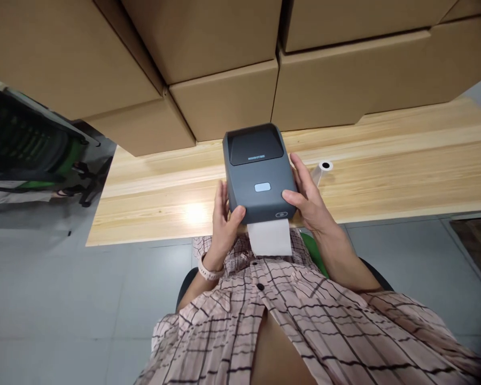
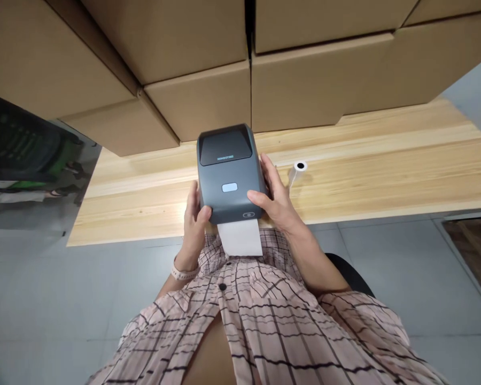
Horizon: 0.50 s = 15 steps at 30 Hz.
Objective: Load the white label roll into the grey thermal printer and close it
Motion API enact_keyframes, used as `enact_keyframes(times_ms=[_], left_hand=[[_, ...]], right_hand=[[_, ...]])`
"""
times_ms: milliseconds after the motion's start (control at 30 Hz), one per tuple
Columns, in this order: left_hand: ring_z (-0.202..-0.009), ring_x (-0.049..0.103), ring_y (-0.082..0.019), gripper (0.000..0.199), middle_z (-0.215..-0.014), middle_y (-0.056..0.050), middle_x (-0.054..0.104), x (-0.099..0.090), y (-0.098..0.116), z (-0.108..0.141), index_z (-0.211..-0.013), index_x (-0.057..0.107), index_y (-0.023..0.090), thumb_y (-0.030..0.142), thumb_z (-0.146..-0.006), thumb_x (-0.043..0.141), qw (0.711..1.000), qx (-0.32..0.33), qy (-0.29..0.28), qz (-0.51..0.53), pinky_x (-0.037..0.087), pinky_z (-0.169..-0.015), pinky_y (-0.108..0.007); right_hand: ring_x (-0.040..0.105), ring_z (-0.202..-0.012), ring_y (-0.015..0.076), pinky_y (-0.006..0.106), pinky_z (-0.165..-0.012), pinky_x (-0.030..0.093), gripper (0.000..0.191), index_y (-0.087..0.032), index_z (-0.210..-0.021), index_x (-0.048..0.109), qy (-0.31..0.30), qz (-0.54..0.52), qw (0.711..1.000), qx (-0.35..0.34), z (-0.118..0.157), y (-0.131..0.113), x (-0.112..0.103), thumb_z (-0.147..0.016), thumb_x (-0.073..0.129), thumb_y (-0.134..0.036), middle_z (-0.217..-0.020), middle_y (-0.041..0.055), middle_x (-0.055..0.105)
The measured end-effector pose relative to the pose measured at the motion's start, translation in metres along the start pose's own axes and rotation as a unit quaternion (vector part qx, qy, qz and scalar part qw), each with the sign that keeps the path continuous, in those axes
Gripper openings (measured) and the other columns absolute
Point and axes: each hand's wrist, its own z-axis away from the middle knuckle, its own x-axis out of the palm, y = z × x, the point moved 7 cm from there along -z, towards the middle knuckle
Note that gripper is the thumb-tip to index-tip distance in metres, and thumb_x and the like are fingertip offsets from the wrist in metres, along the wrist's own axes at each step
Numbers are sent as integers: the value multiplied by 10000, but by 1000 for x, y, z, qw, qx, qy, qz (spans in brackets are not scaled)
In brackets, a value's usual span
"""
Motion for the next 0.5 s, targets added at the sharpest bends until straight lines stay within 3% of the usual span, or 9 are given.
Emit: enact_keyframes(times_ms=[67, 100, 133, 167, 233, 300, 400, 500], left_hand=[[-1276, 632, -223, 716, -1528, -107, 567, -15, -1, 22, -1520, 493, 322, 502, -890, 783, 993, 48, 101, -44, 558, -1026, -361], [-1074, 664, -179, 580, -1358, -86, 648, -23, 0, 36, -1399, 581, 299, 474, -886, 787, 982, 80, 163, -59, 570, -891, -317], [-870, 637, -141, 398, -1142, -50, 691, -25, -2, 47, -1212, 662, 266, 465, -887, 778, 978, 90, 181, -58, 545, -756, -279], [-746, 589, -123, 290, -964, -20, 685, -19, -8, 52, -1044, 692, 235, 471, -893, 766, 987, 57, 137, -54, 508, -679, -262], [-662, 553, -117, 327, -782, -3, 662, 2, -22, 57, -844, 694, 196, 513, -900, 747, 998, -57, -6, -21, 488, -647, -264], [-680, 596, -136, 412, -762, -26, 701, 22, -28, 62, -791, 718, 175, 578, -868, 766, 977, -165, -133, 33, 520, -676, -288], [-592, 577, -127, 512, -717, -34, 712, 33, -23, 62, -757, 737, 170, 678, -793, 795, 946, -234, -210, 84, 500, -579, -272], [-515, 520, -115, 547, -658, -27, 682, 33, -23, 58, -738, 739, 170, 713, -787, 781, 941, -238, -232, 60, 438, -495, -261]], right_hand=[[254, -1664, 307, 535, -1379, 186, 1023, -400, -1661, 359, 7, 7, 1000, -4, 0, 0, -1, -786, 830, -643, -1753, -10, 373], [248, -1666, 309, 534, -1381, 179, 1022, -395, -1660, 361, 9, 8, 1000, -8, 0, 0, 0, -786, 824, -652, -1757, -5, 364], [239, -1668, 310, 533, -1382, 172, 1019, -392, -1659, 361, 11, 8, 1000, -12, 0, 1, 0, -788, 817, -659, -1761, -2, 355], [230, -1671, 310, 534, -1383, 166, 1016, -392, -1659, 359, 12, 7, 1000, -16, 0, 1, 0, -790, 810, -662, -1765, -2, 348], [222, -1673, 308, 535, -1384, 160, 1011, -397, -1660, 351, 13, 3, 1000, -22, -1, 3, 1, -795, 805, -656, -1765, -2, 345], [236, -1669, 307, 534, -1383, 165, 1018, -399, -1663, 341, 12, -2, 1000, -23, -1, 6, 2, -795, 813, -641, -1756, 7, 364], [293, -1649, 310, 553, -1373, 200, 1007, -409, -1670, 326, 8, -1, 999, -32, -1, 4, 2, -814, 808, -625, -1736, 18, 405], [300, -1646, 320, 611, -1361, 204, 718, -456, -1575, 493, 20, 92, 991, -98, 5, -15, 1, -911, 736, -583, -1735, -32, 407]])
